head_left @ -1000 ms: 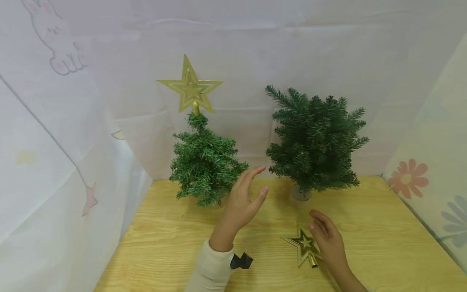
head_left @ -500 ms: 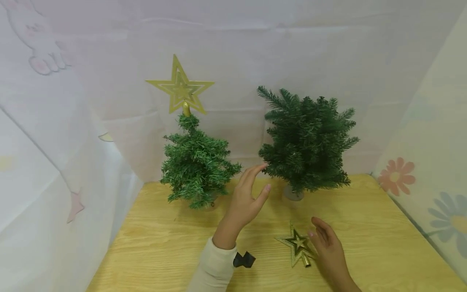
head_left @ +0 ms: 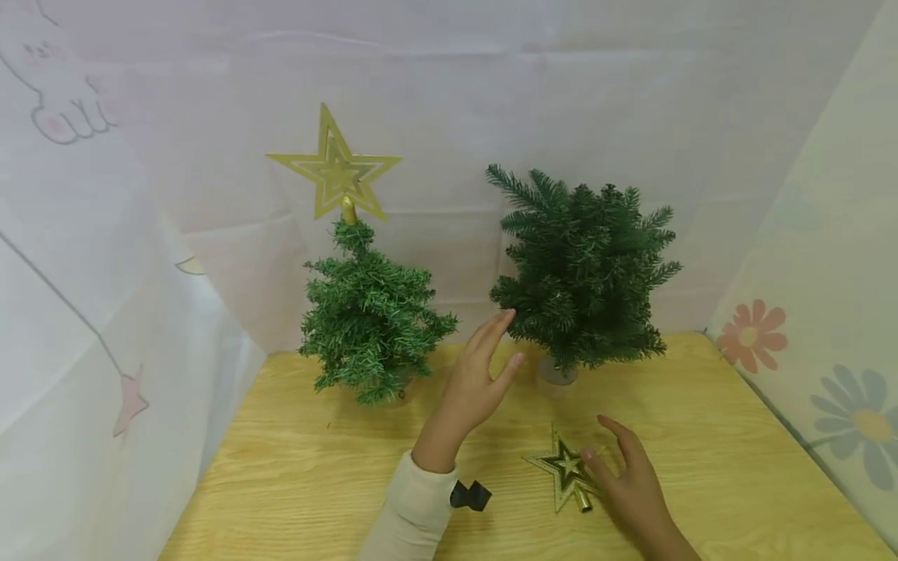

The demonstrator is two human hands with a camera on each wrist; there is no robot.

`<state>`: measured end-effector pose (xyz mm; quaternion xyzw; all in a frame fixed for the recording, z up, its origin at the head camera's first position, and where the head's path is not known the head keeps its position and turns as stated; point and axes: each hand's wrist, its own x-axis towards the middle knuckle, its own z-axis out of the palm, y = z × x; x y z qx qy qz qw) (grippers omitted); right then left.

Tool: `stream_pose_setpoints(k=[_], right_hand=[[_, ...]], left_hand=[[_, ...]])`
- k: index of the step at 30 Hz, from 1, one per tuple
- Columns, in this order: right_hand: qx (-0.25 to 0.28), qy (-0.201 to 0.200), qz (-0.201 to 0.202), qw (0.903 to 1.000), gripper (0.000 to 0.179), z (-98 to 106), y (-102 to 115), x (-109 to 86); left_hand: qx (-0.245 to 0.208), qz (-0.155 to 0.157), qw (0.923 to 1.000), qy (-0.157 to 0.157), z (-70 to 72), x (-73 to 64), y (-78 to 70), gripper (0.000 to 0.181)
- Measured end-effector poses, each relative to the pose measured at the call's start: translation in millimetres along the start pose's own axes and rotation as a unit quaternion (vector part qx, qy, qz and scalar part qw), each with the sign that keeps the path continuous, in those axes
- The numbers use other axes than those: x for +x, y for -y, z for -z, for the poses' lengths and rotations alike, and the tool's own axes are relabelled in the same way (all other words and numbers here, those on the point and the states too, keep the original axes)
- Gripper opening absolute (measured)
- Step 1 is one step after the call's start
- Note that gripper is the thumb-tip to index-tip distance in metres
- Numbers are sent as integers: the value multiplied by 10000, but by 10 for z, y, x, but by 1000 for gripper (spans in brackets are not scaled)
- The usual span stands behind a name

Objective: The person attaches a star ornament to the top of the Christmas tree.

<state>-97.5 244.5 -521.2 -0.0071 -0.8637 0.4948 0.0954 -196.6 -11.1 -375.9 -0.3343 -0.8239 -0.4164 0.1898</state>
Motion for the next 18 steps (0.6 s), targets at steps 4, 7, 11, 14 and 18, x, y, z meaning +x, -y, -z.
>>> stream_pose_setpoints(k=[4,7,11,14,18], right_hand=[[-234,98,215,9994,69,39,-17,30],[-323,159,379,9986,67,41,-15,40],[-368,265,462,9979,67,21,-25,28],[-408,431,395,9975,68,2,-47,3],[-558,564,327,9963,73,-3,-66,-19]], left_hand=[[44,-6,9999,133,-10,7,27,60],[22,78,9998,194,-14,5,41,59],[70,14,9998,205,-12,-2,49,55],[122,-111,9997,181,-11,-13,46,53],[149,-156,9996,154,-11,-23,34,51]])
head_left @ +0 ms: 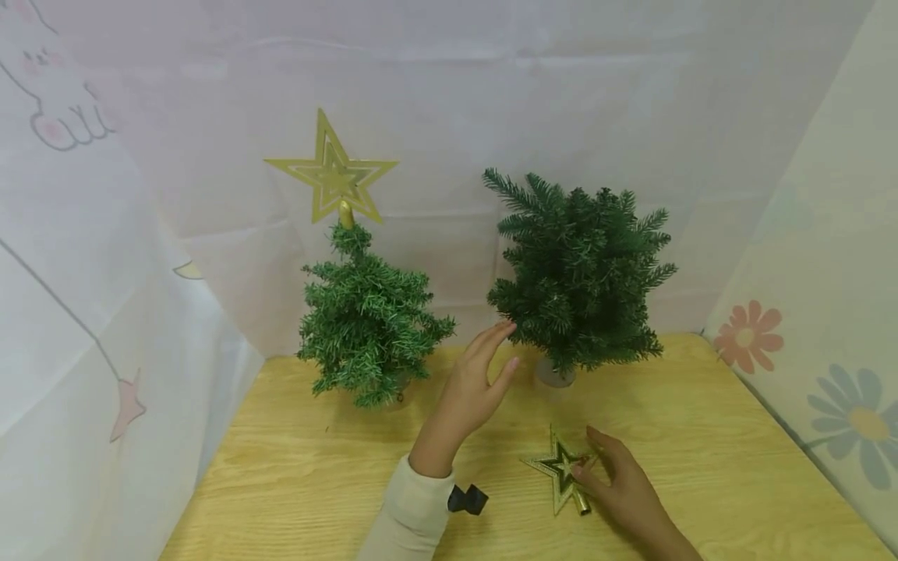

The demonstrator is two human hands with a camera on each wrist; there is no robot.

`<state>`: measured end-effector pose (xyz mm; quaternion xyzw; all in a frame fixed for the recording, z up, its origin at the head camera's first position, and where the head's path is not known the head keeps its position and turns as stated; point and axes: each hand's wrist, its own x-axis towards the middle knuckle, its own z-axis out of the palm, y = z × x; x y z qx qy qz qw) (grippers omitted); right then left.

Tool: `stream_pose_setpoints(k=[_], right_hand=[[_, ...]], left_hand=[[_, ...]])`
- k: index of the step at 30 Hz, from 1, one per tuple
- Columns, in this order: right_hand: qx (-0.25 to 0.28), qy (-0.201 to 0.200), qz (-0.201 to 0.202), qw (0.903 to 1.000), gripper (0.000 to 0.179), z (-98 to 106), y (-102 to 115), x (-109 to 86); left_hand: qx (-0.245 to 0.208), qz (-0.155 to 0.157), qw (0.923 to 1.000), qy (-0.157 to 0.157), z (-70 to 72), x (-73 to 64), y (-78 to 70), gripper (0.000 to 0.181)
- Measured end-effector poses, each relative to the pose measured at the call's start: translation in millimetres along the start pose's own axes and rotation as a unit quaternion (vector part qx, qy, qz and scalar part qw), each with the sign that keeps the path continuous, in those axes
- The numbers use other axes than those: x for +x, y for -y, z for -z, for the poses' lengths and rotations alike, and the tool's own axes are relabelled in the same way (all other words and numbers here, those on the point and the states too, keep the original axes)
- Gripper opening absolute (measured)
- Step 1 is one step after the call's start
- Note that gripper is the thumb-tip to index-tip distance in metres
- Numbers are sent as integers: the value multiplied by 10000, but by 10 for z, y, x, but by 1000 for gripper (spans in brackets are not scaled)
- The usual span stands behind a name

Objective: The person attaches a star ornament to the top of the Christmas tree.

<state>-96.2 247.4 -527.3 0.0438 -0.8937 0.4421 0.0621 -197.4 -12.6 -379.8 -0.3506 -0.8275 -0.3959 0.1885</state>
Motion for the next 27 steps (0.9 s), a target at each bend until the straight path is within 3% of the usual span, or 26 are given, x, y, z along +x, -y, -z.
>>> stream_pose_setpoints(k=[11,20,27], right_hand=[[-384,-143,118,9991,76,49,-40,20],[-445,280,-273,9982,82,84,-85,1],[-838,423,-182,9954,80,75,-97,7]], left_hand=[[28,47,9999,-131,-13,-26,36,43],[-59,-83,9980,-630,-62,-8,79,30],[-220,88,9967,-778,-67,-1,76,22]])
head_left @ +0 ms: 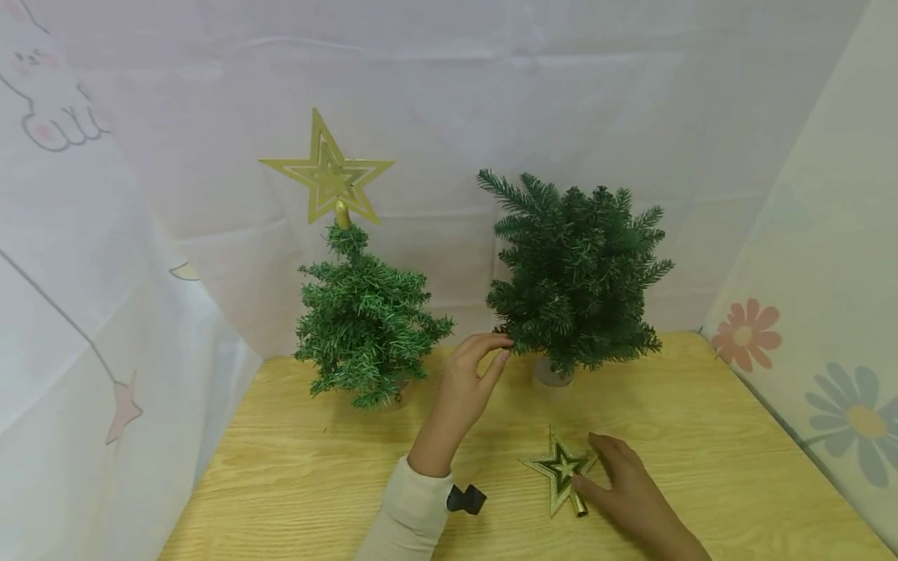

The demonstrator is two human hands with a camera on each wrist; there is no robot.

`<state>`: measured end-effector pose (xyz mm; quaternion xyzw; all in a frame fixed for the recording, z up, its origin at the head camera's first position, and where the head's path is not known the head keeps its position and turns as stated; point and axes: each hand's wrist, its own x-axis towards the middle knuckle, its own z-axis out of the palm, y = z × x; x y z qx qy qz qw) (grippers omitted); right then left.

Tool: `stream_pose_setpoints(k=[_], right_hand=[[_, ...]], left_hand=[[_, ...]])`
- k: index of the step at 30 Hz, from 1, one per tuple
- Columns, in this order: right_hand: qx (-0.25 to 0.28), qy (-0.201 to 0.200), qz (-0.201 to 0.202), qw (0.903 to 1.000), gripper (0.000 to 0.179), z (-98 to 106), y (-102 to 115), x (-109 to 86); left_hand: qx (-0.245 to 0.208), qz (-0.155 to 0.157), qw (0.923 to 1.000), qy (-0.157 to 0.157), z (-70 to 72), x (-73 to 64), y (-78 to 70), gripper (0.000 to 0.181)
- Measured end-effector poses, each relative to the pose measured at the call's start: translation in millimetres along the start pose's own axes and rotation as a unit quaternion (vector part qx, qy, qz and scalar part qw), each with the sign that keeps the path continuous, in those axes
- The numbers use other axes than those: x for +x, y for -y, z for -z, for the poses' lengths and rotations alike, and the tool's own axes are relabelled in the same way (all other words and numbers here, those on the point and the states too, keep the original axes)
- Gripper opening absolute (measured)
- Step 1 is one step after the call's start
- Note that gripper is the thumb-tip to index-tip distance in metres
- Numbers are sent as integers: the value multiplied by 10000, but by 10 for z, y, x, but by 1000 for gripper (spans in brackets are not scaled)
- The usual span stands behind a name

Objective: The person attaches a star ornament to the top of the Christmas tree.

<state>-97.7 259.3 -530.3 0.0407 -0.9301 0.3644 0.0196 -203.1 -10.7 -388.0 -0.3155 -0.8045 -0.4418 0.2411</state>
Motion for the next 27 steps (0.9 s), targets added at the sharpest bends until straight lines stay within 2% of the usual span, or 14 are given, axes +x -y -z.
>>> stream_pose_setpoints(k=[14,27], right_hand=[[-359,210,4,9991,85,12,80,-27],[-516,44,330,9981,77,13,105,-52]], left_hand=[[-32,186,9998,59,23,-5,-28,21],[-9,170,9998,52,15,-2,-5,19]])
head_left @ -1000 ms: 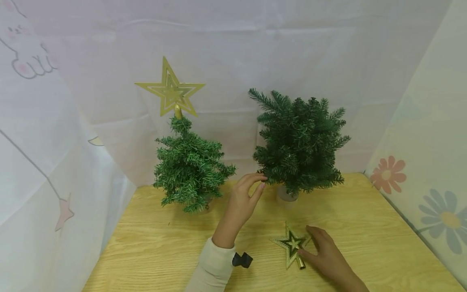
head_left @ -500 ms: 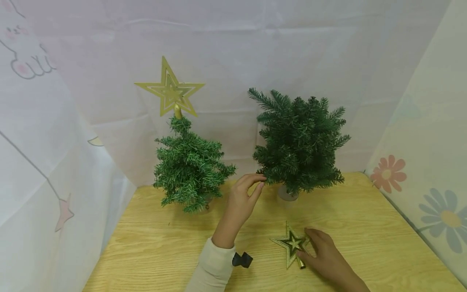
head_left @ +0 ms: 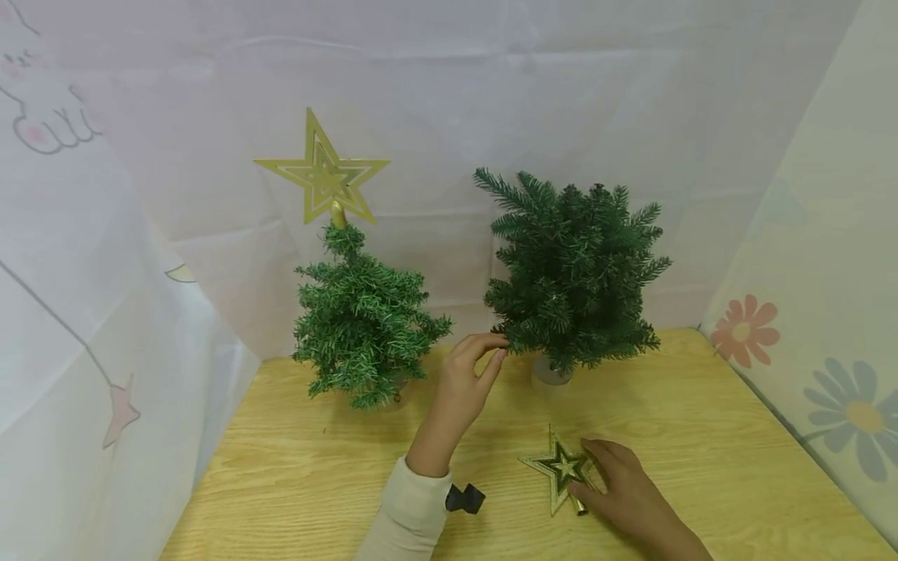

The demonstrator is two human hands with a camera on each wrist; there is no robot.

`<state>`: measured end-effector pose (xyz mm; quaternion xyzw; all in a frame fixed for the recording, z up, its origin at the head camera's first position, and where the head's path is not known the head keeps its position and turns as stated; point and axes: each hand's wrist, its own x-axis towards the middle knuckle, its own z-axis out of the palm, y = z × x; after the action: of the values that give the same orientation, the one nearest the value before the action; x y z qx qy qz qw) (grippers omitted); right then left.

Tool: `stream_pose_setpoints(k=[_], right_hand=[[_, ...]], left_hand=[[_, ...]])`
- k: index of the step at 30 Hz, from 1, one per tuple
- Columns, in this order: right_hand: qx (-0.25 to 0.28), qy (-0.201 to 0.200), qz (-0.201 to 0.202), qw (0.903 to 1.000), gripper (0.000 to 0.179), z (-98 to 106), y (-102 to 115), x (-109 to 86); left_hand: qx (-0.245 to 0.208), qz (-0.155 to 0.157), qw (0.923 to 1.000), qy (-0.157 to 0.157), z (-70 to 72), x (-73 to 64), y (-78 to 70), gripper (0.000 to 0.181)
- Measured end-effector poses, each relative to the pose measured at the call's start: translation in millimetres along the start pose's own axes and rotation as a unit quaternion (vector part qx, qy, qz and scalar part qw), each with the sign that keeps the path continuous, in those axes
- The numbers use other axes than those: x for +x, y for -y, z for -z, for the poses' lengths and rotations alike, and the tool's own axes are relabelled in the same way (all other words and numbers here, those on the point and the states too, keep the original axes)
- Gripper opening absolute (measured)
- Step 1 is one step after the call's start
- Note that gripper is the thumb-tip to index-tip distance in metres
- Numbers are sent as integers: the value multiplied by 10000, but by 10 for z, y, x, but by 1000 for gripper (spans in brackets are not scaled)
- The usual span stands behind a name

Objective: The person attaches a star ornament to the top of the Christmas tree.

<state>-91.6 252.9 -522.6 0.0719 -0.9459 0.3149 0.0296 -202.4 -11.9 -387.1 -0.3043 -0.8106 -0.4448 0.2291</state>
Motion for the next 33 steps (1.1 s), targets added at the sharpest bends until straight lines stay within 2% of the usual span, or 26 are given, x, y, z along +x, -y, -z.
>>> stream_pose_setpoints(k=[7,16,23,28,33], right_hand=[[-165,5,73,9998,76,20,32,-10],[-62,112,226,9997,69,42,36,-17],[21,370,-10,9993,74,-1,11,-23],[-56,254,132,9996,74,-14,-4,-17],[-193,81,449,9988,72,-21,18,-16]], left_hand=[[25,49,10000,11,-1,-1,8,20],[58,36,10000,22,-6,-6,-7,20],[70,26,10000,-12,-2,-10,1,19],[80,-11,10000,-34,-6,-4,1,19],[86,-2,10000,-36,-5,-2,-6,18]])
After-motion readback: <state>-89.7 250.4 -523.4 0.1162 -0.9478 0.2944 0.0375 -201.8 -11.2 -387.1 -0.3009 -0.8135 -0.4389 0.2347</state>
